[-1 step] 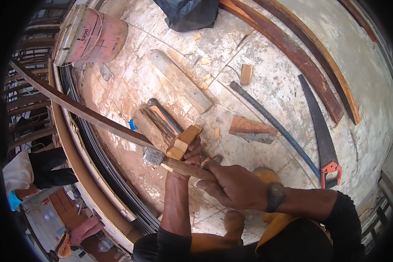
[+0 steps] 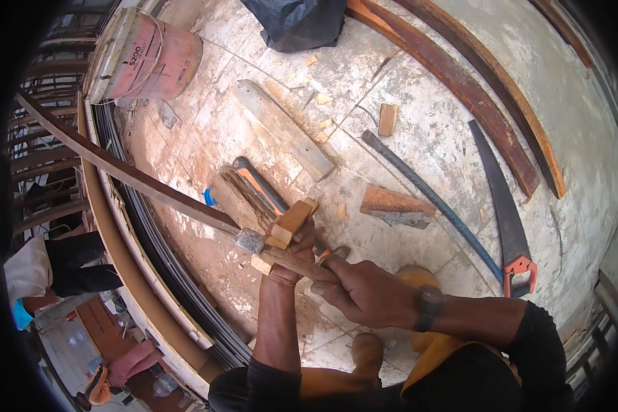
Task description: The person joins two pieces of wood, uses an axe to shave down a joint, and then uses a hand saw to cut a notch into a piece of wood while holding it against a metal rail.
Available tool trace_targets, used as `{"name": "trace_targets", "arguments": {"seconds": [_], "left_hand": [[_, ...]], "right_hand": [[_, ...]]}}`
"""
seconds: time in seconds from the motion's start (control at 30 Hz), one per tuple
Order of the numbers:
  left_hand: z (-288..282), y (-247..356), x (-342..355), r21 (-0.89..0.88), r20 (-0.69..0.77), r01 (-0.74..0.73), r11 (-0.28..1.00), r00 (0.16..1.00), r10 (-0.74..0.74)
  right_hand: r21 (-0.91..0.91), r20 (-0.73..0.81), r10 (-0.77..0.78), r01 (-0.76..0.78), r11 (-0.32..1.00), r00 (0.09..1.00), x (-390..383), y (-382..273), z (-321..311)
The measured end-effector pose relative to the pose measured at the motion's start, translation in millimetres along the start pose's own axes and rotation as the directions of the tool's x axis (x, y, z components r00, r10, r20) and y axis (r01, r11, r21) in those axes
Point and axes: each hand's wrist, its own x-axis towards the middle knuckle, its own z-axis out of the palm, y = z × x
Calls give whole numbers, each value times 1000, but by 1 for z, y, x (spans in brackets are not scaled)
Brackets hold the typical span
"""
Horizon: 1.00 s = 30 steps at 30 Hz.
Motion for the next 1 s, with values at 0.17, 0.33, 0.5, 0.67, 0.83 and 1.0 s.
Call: {"name": "trace_targets", "arguments": {"seconds": [0.17,0.33,0.5,0.67,0.83,1.0], "left_hand": [[17,5,4,-203,69,119,972,992,-107],[11,1,8,-171,4,59,984,998,-60],[14,5,4,-184,77,115,976,992,-102],[15,2,0,-231,122,149,961,985,-123],[18,10,1,-184,89,47,982,996,-31],[25,7,3,-225,97,114,968,991,-94]], "right_hand": [[-64,-89,-250,245,967,964,-6,-30,-17],[-139,4,-40,41,989,999,2,-12,-12],[-84,-130,-306,297,951,943,-9,-42,-23],[-147,-16,-75,72,986,997,-2,-30,-14],[-126,-69,-204,194,973,977,-5,-44,-17],[-165,-20,-137,132,977,990,-4,-47,-20]]}}
